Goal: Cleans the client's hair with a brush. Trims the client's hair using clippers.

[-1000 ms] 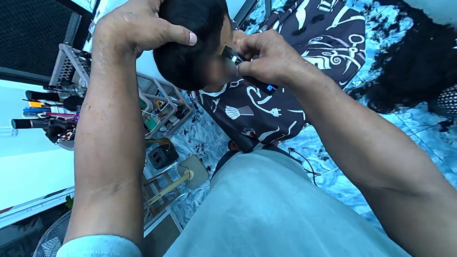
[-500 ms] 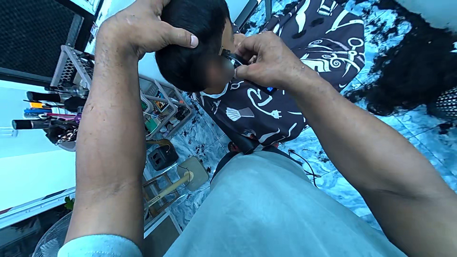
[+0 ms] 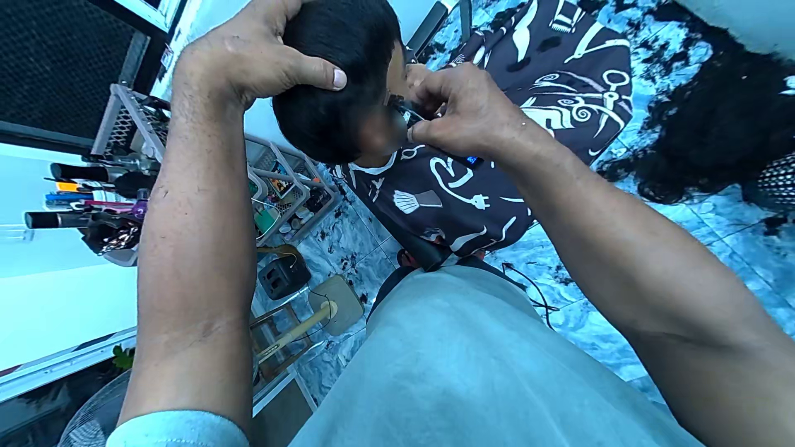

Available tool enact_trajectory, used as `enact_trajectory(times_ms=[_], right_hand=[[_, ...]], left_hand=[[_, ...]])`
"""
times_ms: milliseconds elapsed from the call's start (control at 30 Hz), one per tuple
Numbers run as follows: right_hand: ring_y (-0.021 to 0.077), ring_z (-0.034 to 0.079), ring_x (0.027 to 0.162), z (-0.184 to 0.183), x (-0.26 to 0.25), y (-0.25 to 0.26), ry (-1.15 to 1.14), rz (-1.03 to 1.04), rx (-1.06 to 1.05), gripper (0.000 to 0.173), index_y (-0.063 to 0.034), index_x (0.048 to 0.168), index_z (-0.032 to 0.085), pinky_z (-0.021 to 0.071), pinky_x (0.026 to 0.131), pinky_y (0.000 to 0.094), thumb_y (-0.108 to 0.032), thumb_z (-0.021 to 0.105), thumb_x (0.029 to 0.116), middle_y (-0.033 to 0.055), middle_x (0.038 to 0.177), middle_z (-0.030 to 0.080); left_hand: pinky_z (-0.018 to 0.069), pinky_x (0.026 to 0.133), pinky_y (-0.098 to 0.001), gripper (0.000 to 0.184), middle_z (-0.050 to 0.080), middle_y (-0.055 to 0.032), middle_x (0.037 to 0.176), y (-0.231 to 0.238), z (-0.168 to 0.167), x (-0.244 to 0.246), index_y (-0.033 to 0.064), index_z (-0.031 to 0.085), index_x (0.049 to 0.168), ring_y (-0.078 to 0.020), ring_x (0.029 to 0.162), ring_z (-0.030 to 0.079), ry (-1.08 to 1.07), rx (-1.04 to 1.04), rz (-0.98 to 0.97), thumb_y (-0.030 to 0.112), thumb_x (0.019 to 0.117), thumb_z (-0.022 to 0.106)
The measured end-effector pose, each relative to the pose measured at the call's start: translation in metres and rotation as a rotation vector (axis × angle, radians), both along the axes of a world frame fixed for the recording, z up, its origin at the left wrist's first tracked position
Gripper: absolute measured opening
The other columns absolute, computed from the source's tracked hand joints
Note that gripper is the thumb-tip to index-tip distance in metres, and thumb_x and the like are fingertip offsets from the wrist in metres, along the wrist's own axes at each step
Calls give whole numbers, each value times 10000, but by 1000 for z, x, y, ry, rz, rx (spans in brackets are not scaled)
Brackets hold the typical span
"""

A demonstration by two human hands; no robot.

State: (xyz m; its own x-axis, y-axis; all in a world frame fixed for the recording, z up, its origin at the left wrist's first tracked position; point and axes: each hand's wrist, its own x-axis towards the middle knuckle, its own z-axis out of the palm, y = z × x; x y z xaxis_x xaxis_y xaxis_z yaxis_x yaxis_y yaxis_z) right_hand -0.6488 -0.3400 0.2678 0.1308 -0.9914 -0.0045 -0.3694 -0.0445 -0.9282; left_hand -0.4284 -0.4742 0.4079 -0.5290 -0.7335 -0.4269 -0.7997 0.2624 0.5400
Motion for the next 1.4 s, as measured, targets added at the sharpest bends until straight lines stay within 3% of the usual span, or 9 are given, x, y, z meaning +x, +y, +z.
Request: enact_trajectory(times_ms=[133, 300, 400, 500, 900, 1000, 1100, 1233, 1400], right_hand=[[107, 688, 798, 1, 1, 0, -126, -16, -3, 245, -111, 1050, 727, 614, 713, 325, -233, 788, 847, 30, 985, 702], [192, 647, 907, 0, -3, -1, 45, -12, 74, 183, -91, 928, 708, 553, 795, 459, -235, 766, 831, 81, 1076, 649], [164, 687, 805, 1, -4, -3, -138, -20, 74, 198, -80, 987, 728, 640, 702, 372, -194, 803, 844, 94, 1049, 642], [220, 639, 899, 1, -3, -3, -47, -13, 95, 168, -88, 914, 711, 560, 781, 469, -219, 774, 831, 104, 1037, 635], [183, 695, 689, 3, -3, -3, -226, -24, 135, 192, -63, 1000, 718, 632, 638, 395, -169, 788, 856, 101, 915, 697], [284, 717, 694, -11, -5, 25, -517, -27, 263, 298, -26, 1250, 555, 651, 578, 459, -160, 650, 1001, 165, 1007, 674], [266, 668, 586, -36, 4, 72, -660, -126, 450, 384, -168, 1417, 399, 598, 495, 415, -323, 509, 1084, 129, 1024, 704], [291, 724, 707, -49, 28, 83, -688, -293, 291, 359, 2, 1308, 504, 641, 621, 434, -117, 633, 995, 184, 990, 722], [240, 726, 749, -37, 47, 47, -414, -302, -54, 377, -70, 1183, 568, 638, 621, 432, -158, 773, 879, 103, 1027, 722]], left_hand=[[603, 950, -290, 700, 670, 7, 1304, -3, -2, 1, 245, 552, 1422, -78, 1130, 685, 21, 11, -2, 227, 791, 855], [569, 1009, -333, 905, 581, -33, 1432, -5, 0, 1, 284, 394, 1561, -107, 1221, 635, -43, -23, -21, 301, 788, 864], [561, 1031, -367, 940, 558, -38, 1465, -10, -3, 4, 292, 383, 1572, -130, 1259, 617, -30, -25, -45, 313, 772, 877], [549, 1047, -386, 965, 545, -45, 1484, -11, -3, 4, 289, 377, 1577, -144, 1284, 601, -24, -23, -43, 296, 758, 886], [530, 1066, -381, 957, 534, -46, 1494, -13, -3, 5, 285, 373, 1580, -136, 1297, 587, -32, -36, -39, 310, 767, 878], [518, 1080, -397, 968, 532, -44, 1500, -9, -4, 3, 286, 372, 1581, -141, 1313, 576, -40, -42, -34, 317, 760, 883], [509, 1087, -450, 962, 551, -74, 1487, -4, -3, 3, 254, 386, 1580, -189, 1308, 585, 5, -56, -25, 306, 762, 891], [485, 1104, -484, 930, 556, -85, 1489, -11, -6, 4, 242, 403, 1573, -215, 1322, 577, 33, -70, -59, 359, 782, 879], [467, 1120, -479, 938, 537, -62, 1511, -13, -5, 1, 251, 382, 1584, -205, 1355, 548, 3, -58, -75, 385, 795, 872]])
